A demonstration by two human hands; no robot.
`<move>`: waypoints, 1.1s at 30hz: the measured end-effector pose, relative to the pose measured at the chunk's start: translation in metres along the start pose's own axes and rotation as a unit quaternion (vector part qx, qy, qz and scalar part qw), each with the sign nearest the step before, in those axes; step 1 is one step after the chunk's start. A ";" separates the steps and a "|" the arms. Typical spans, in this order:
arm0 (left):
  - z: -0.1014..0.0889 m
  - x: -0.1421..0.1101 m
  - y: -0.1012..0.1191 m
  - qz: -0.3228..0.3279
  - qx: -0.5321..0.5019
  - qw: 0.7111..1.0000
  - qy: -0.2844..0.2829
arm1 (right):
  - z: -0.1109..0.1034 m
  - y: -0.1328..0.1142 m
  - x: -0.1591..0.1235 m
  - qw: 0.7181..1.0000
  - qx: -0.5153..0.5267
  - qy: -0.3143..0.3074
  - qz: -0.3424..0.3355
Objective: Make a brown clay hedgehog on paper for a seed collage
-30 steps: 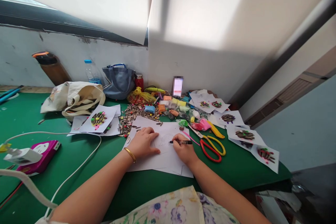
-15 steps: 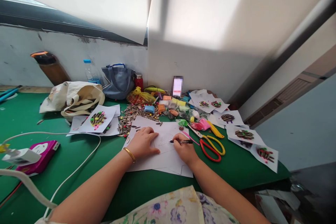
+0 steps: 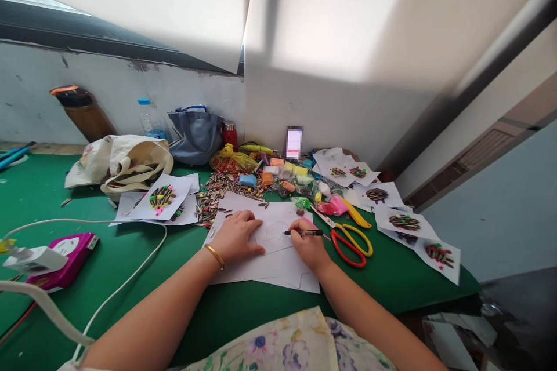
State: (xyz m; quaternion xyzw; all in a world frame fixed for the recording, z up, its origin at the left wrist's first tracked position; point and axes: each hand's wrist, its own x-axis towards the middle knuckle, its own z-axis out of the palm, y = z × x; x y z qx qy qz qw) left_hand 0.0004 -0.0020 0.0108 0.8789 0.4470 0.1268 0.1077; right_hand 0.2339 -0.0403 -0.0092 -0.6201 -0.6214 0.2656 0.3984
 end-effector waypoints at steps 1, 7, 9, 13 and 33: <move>0.000 0.000 0.000 0.001 0.001 1.000 0.001 | 0.000 0.000 0.000 1.000 0.001 -0.004 -0.005; 0.001 0.000 -0.001 0.004 0.003 1.000 0.001 | 0.002 0.001 0.000 1.000 0.001 -0.001 -0.008; 0.001 0.000 -0.001 0.003 0.003 1.000 0.001 | 0.002 0.002 0.000 1.000 0.007 0.002 -0.006; 0.001 0.000 -0.002 0.001 0.001 1.000 -0.001 | -0.002 0.002 0.001 1.000 0.016 0.018 -0.008; -0.001 0.000 0.001 -0.010 -0.014 1.000 -0.011 | -0.004 0.004 0.002 1.000 0.006 0.009 -0.015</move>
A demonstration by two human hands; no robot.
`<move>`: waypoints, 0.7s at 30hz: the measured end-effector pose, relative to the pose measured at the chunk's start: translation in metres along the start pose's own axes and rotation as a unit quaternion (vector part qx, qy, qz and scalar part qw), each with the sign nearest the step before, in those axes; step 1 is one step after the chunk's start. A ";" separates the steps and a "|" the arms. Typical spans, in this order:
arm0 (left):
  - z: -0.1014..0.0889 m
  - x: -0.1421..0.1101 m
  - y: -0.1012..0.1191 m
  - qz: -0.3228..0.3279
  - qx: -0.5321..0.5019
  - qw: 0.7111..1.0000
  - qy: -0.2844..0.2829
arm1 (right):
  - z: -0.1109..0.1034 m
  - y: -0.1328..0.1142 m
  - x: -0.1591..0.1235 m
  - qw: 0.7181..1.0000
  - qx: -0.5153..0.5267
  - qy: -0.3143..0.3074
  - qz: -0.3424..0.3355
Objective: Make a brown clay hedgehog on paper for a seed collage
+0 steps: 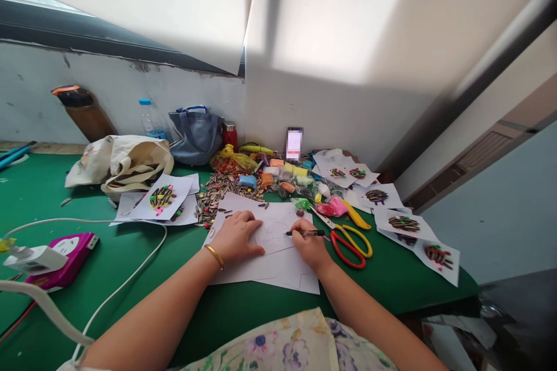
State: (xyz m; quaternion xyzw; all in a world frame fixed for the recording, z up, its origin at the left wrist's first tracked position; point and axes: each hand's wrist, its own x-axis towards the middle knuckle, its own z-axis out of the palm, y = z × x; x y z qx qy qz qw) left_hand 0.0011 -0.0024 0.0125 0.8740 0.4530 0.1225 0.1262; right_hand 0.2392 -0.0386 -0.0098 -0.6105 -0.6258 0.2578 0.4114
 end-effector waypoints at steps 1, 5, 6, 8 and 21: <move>0.000 0.000 0.000 0.002 0.001 1.000 0.001 | -0.001 -0.001 0.000 1.000 0.002 0.004 0.001; 0.000 0.000 -0.001 0.003 0.004 1.000 0.001 | -0.002 -0.003 0.000 1.000 0.003 0.012 0.006; 0.000 0.000 -0.001 0.002 0.005 1.000 0.000 | -0.001 -0.003 0.000 1.000 0.004 0.011 0.006; 0.000 0.000 0.000 0.001 0.008 1.000 0.000 | -0.001 -0.002 0.000 1.000 0.003 0.009 0.007; -0.002 0.000 0.002 -0.009 -0.002 1.000 -0.008 | -0.002 0.002 0.002 1.000 0.004 0.023 0.010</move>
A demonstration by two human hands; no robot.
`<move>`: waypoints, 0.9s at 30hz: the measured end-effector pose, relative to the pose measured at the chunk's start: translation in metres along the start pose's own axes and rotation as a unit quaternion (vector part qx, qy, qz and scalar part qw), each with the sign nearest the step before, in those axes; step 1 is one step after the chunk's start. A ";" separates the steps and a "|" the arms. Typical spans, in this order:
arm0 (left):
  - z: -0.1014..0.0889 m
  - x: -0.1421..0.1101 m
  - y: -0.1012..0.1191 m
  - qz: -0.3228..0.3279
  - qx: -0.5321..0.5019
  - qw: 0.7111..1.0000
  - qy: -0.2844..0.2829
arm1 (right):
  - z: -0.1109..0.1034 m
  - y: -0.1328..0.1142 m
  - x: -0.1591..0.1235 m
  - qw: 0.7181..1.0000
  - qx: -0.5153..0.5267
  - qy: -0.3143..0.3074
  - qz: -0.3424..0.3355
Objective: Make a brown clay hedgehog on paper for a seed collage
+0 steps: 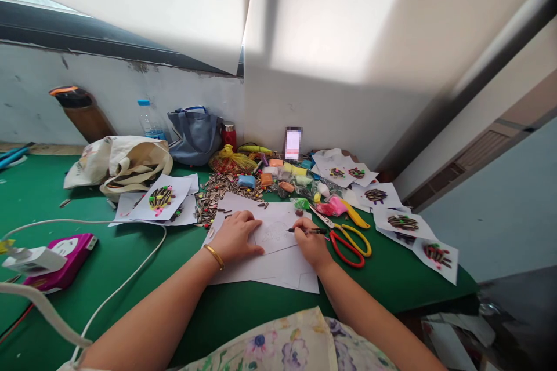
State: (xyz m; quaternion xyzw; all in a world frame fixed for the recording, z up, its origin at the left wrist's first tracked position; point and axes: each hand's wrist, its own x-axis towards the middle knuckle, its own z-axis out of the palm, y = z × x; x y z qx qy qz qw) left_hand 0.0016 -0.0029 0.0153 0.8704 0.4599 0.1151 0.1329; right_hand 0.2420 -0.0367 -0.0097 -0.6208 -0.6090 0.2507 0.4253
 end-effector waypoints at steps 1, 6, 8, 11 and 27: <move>0.000 0.000 0.000 -0.002 -0.002 1.000 -0.002 | 0.000 0.001 0.000 1.000 0.001 0.003 0.003; 0.001 0.000 0.000 -0.003 -0.003 1.000 -0.002 | 0.000 0.000 0.001 1.000 -0.013 -0.007 0.000; 0.001 0.000 -0.001 0.001 0.000 1.000 0.002 | 0.000 0.000 0.001 1.000 -0.016 -0.008 -0.001; 0.002 0.000 -0.001 0.007 0.003 1.000 0.006 | 0.001 0.001 0.001 1.000 -0.019 -0.005 0.001; 0.003 0.000 -0.002 0.011 0.008 1.000 0.010 | 0.000 0.004 0.002 1.000 0.001 0.003 0.003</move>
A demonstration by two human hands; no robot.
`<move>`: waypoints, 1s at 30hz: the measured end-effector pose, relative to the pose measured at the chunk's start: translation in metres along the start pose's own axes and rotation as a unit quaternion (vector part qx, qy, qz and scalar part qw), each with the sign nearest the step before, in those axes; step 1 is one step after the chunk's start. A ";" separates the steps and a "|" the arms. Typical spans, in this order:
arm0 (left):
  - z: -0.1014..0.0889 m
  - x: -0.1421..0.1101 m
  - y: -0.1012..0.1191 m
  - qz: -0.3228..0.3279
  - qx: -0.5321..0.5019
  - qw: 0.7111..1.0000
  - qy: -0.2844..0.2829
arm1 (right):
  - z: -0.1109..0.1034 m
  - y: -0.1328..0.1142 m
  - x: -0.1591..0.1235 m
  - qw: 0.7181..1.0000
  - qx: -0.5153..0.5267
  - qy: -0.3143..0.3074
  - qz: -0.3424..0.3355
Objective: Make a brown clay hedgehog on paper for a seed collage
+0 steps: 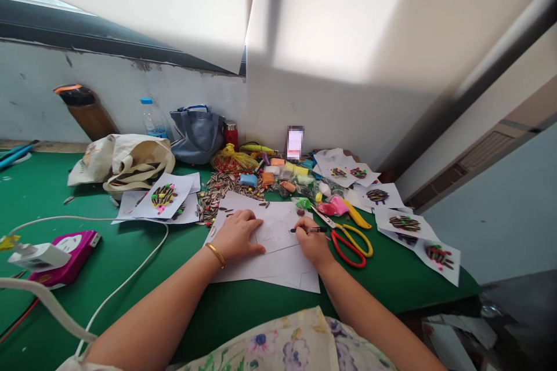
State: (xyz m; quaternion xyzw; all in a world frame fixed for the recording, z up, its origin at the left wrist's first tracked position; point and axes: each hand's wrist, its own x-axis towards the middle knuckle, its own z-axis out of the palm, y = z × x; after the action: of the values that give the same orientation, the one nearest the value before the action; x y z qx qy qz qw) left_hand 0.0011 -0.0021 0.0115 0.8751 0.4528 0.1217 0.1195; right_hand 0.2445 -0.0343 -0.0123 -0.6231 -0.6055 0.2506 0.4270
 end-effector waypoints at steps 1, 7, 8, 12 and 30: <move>0.000 0.000 0.000 0.001 0.001 1.000 0.000 | -0.001 -0.001 -0.001 1.000 0.005 -0.002 -0.003; 0.001 0.000 0.000 0.002 0.002 1.000 0.003 | -0.001 -0.007 -0.005 0.999 0.014 -0.028 -0.016; 0.001 0.000 0.000 0.001 0.001 1.000 0.003 | 0.000 -0.006 -0.005 0.999 0.011 -0.033 -0.015; 0.002 0.000 -0.001 0.004 0.001 1.000 0.005 | 0.002 -0.004 -0.005 0.999 0.000 -0.039 -0.012; 0.001 0.001 -0.001 0.008 0.010 1.000 0.007 | 0.001 -0.003 -0.003 1.000 -0.009 -0.010 -0.012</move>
State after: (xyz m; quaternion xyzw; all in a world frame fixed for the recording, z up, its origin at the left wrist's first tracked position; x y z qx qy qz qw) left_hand 0.0013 -0.0014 0.0105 0.8789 0.4481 0.1238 0.1068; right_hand 0.2413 -0.0368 -0.0111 -0.6167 -0.6197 0.2461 0.4184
